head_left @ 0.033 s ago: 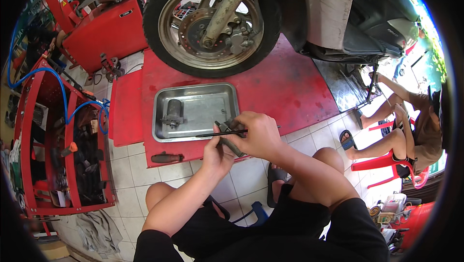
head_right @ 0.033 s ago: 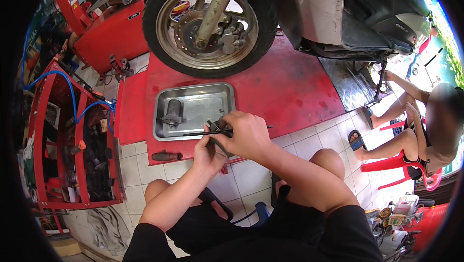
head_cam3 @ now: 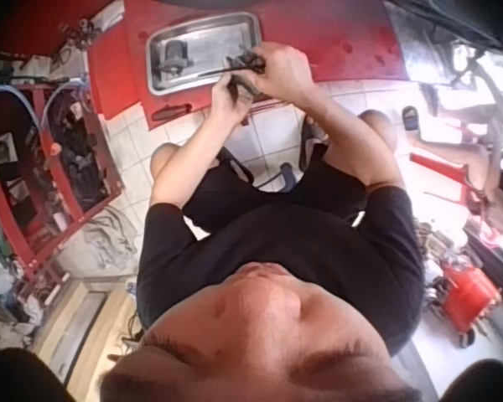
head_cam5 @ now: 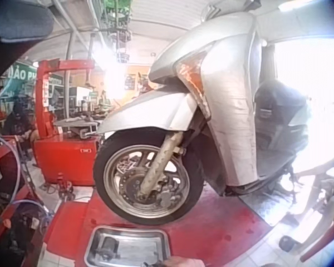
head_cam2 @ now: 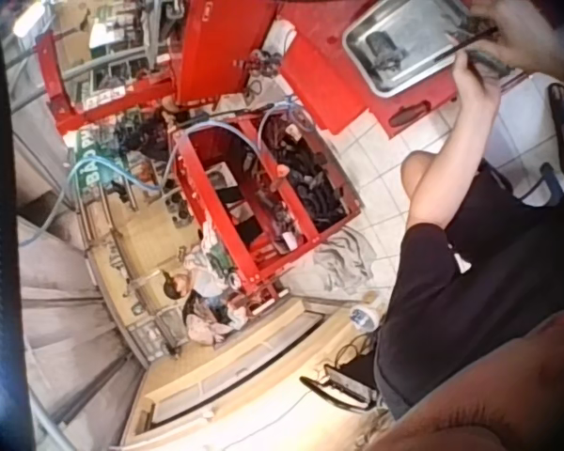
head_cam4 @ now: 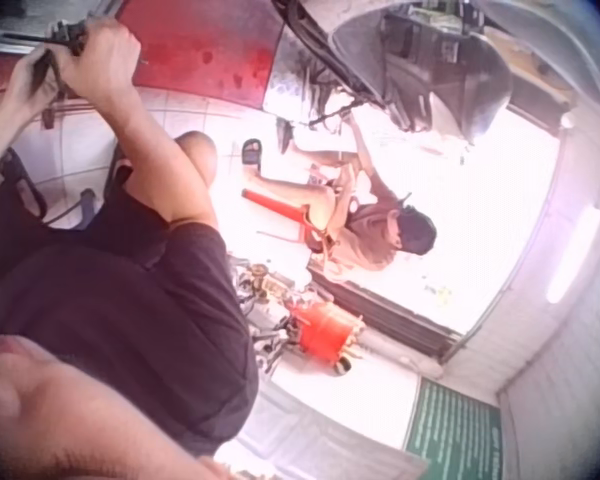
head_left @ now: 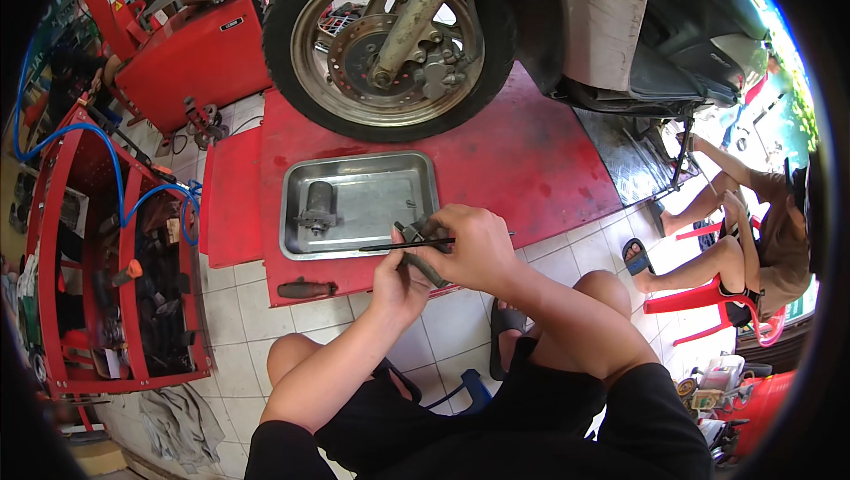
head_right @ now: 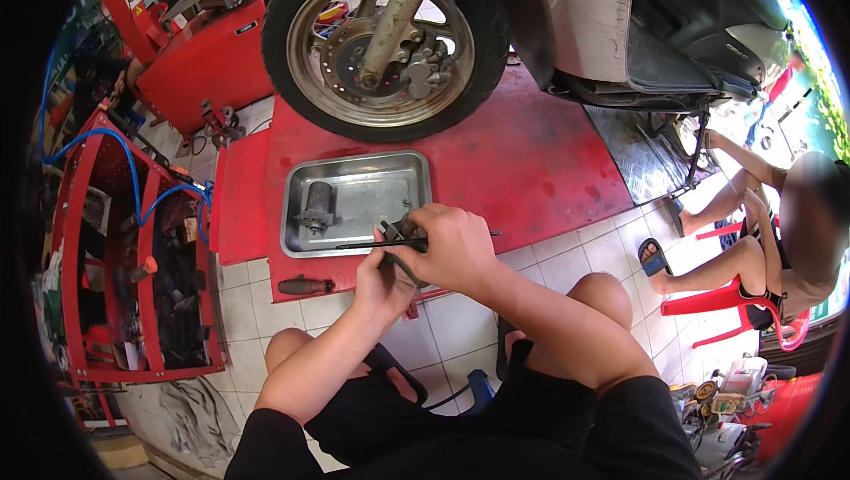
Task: The person sits on the floor in a workshop and uses a screwdriver to disassemble a cylindrical scooter part, likely a starter motor, held in their hands. They remove screws and separate components, placing them into a metal tray on a red lift platform.
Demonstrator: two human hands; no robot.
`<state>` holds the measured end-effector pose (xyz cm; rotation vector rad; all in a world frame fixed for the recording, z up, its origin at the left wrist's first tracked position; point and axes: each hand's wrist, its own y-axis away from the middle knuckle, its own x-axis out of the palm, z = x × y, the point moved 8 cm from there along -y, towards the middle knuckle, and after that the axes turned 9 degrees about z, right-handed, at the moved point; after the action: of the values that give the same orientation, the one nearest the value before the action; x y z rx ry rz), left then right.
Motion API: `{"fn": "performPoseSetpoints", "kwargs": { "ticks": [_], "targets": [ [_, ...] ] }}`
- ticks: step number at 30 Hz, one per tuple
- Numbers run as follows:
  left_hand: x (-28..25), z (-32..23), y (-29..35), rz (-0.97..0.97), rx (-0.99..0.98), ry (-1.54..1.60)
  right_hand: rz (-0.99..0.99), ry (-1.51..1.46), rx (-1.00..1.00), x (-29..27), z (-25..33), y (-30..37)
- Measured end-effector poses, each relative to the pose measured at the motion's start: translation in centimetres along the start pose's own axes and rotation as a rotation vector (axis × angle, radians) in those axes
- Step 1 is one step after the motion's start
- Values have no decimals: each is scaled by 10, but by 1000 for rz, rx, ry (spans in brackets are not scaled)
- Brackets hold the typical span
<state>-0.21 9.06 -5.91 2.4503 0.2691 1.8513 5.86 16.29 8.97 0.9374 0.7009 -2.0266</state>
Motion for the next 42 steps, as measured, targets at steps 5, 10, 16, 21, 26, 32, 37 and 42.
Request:
{"fn": "performPoseSetpoints", "kwargs": {
  "ticks": [5,10,16,21,26,32,37,42],
  "targets": [
    [9,1,2,34,-6,10,1,-125,24,3,-7,1],
    [14,0,1,122,15,93,20,56,-42,3,-1,2],
    [11,3,6,-28,12,91,49,90,5,4,-1,-1],
    [5,5,9,-195,5,11,69,8,50,7,-14,-5],
    [1,5,9,-226,13,-9,128,75,81,11,-15,-10],
    [1,10,12,-255,-25,48,189,-13,212,15,-30,-14],
    [-5,7,12,-268,-3,26,197,-77,172,12,-22,-13],
    [-4,9,13,-272,-10,18,305,-50,203,24,-24,-15]
  ]
}}
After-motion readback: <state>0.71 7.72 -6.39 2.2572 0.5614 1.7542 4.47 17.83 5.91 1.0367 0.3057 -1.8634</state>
